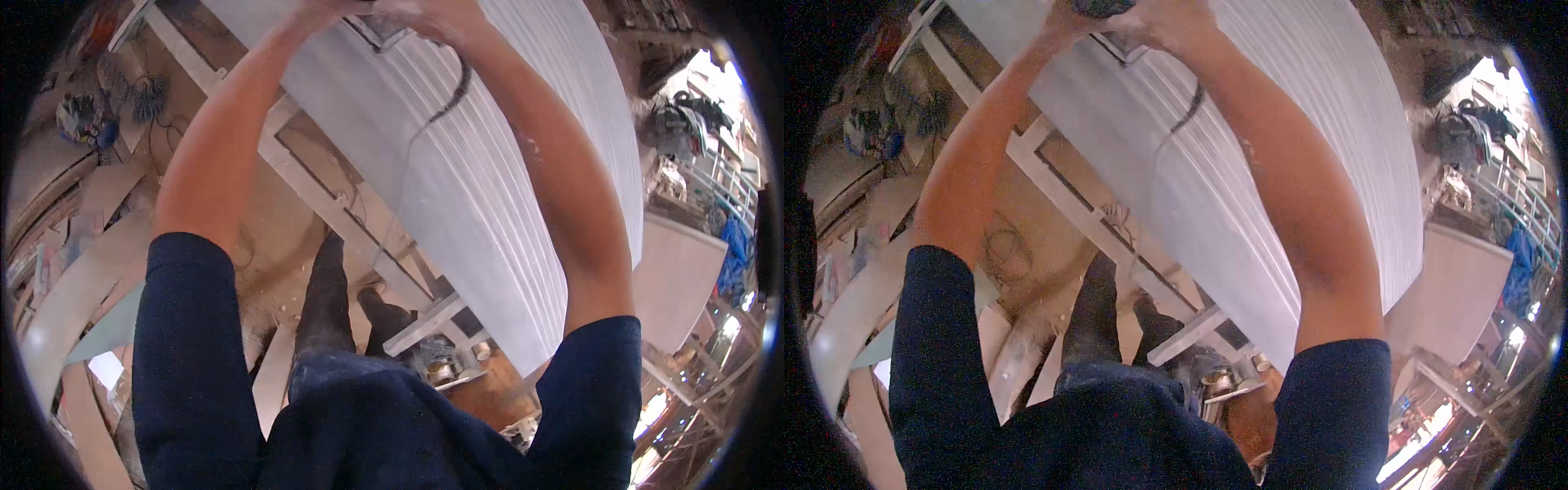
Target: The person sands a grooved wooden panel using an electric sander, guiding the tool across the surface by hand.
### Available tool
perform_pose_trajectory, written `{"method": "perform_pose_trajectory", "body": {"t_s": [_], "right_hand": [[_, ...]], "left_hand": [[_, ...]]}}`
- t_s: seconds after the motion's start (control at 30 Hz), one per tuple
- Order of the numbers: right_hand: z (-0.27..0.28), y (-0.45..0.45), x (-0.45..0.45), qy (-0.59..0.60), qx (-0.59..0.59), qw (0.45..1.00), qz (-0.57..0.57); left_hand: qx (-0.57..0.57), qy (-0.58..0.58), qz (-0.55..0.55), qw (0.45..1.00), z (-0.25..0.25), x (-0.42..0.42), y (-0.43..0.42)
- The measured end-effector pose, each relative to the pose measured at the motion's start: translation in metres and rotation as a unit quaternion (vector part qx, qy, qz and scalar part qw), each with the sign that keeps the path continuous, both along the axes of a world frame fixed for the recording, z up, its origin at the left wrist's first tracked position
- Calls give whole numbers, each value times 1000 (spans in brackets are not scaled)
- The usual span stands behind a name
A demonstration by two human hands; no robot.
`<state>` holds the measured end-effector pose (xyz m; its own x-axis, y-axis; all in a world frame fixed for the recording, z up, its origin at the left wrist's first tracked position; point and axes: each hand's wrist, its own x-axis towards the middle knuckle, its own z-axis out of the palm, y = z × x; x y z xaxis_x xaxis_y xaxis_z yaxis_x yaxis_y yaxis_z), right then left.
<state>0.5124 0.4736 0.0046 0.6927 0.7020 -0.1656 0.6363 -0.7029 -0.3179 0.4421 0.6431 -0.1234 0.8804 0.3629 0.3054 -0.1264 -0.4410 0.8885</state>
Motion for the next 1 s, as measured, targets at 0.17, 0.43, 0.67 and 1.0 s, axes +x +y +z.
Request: {"method": "perform_pose_trajectory", "body": {"t_s": [0.17, 0.43, 0.67, 1.0], "right_hand": [[-16, -99, -33, 5, 53, 997, 47], [-2, -296, -127, 87, -38, 988, -125], [12, -491, -178, 84, -85, 977, -176], [27, -741, -266, 83, -63, 953, -284]], "left_hand": [[386, -13, 50, 921, -35, -31, -61], [161, 75, 169, 969, 7, -225, -373], [216, 217, -100, 947, -15, -380, -491], [343, 302, -166, 874, -16, -557, -384]]}}
